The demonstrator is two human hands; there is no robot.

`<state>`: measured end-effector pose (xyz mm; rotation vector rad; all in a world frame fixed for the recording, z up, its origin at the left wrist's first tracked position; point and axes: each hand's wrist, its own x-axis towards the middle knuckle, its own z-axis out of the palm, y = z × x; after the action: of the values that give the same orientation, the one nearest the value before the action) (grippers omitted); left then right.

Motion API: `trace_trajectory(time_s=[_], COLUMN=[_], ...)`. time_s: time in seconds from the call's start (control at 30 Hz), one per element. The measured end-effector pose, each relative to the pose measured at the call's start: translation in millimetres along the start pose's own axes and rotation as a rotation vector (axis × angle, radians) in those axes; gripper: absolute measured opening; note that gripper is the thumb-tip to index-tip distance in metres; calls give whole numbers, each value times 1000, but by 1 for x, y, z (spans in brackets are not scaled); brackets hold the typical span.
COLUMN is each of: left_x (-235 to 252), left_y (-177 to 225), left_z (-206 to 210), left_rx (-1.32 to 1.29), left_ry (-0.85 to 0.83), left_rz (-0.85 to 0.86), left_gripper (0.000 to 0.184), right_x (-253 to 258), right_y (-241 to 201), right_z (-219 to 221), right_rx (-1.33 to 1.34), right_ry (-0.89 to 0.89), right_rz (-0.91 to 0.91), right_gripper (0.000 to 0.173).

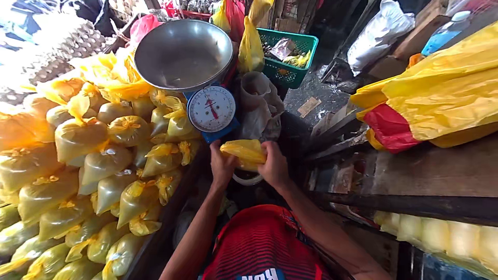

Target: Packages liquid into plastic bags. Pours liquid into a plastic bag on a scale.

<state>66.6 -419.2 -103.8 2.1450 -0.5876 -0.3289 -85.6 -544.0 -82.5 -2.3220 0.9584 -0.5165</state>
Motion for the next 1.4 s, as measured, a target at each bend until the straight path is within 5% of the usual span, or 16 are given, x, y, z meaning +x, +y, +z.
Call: trace_trajectory(time_s=[0.33, 0.47, 0.63, 0.73, 0.8, 0.9, 1.0, 1.23, 1.4], left_x=[-28, -39, -42, -47, -55, -74, -82, -116, -119], left_y=[-70, -59, -61, -81, -92, -102, -92, -70, -68], left_z=[12, 8, 28, 23, 14, 2, -2, 4, 3], left_rx=[179, 355, -243, -253, -233, -228, -211, -402, -294], left_ry=[-164, -274, -66, 102, 174, 166, 190, 388, 490], left_rz=[-280, -294, -366, -455, -449, -405, -355, -517, -545], left_gripper=[44, 68, 33, 30, 34, 54, 43, 20, 18], right_x=[0, 8, -4, 9, 27, 36, 34, 35, 45], right_y=[18, 13, 11, 40, 81, 192, 277, 305, 335], right_z=[23, 38, 70, 83, 105, 173, 230, 241, 240], right_rx=[47, 106, 321, 832, 945, 308, -216, -531, -515], right_ry=[-177, -215, -446, -811, -862, -636, -727, -880, -851], right_rz=[139, 146, 54, 221, 489, 720, 723, 367, 132], right_gripper=[51, 59, 110, 105, 96, 82, 84, 46, 57])
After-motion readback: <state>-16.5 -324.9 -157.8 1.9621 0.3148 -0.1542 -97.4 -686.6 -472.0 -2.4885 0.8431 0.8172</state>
